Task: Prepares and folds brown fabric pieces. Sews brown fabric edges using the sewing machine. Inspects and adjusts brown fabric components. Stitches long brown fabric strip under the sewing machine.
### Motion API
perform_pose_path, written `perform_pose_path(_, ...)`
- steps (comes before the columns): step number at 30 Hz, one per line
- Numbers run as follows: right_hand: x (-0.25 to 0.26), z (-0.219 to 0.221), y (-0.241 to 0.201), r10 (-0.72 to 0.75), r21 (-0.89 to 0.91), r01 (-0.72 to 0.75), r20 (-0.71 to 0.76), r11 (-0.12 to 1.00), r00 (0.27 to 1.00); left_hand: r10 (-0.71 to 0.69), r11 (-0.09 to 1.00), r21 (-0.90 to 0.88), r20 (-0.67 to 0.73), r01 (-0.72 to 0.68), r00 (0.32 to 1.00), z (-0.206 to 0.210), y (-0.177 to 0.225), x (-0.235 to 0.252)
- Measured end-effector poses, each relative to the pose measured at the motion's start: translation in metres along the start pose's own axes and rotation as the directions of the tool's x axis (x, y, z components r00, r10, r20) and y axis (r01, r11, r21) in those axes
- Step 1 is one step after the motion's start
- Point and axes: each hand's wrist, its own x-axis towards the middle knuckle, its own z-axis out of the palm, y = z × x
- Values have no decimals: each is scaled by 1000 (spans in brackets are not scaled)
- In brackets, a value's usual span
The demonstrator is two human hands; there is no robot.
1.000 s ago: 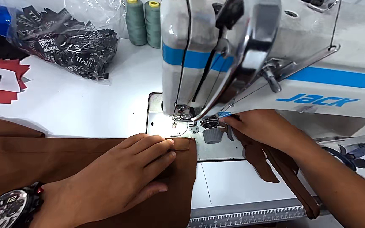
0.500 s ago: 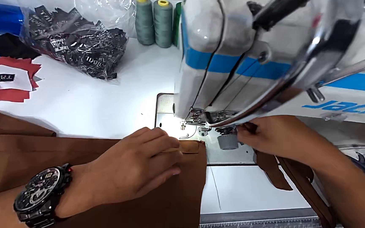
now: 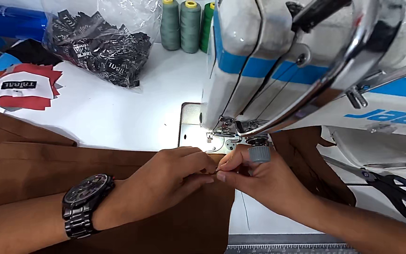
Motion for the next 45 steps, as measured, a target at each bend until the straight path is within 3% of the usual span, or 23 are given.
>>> perform_pose_path(2,1,3,0,-29,-61,28,-14,998,999,-62,996,-71,-11,61,998,1,0,2)
perform_pose_path(4,2,-1,3,-163,-315,147,-25,938,986,-93,994,-57,-8,93,996,1,-3,4)
perform_pose_path(7,-3,-16,6,-364,-694,330,104,640,926,-55,987,152,-16,57,998,0,-7,1)
perform_pose_path(10,-16,-17,11,-323,-773,401,266,492,908,-7,963,270,-16,11,1000,3,-12,-9)
perform_pose_path(13,-19,-13,18,-267,-825,361,265,434,926,40,954,298,-12,-34,999,6,-22,-9)
perform_pose_path(19,-5,-21,28,-256,-845,303,205,441,945,89,963,257,1,-86,996,-5,-48,9)
perform_pose_path(40,-8,-20,26,-248,-864,281,189,418,950,26,959,282,-24,-18,999,-2,-45,21)
perform_pose_path(45,-5,-20,29,-245,-846,329,244,420,938,6,964,266,-54,8,999,-2,-43,21)
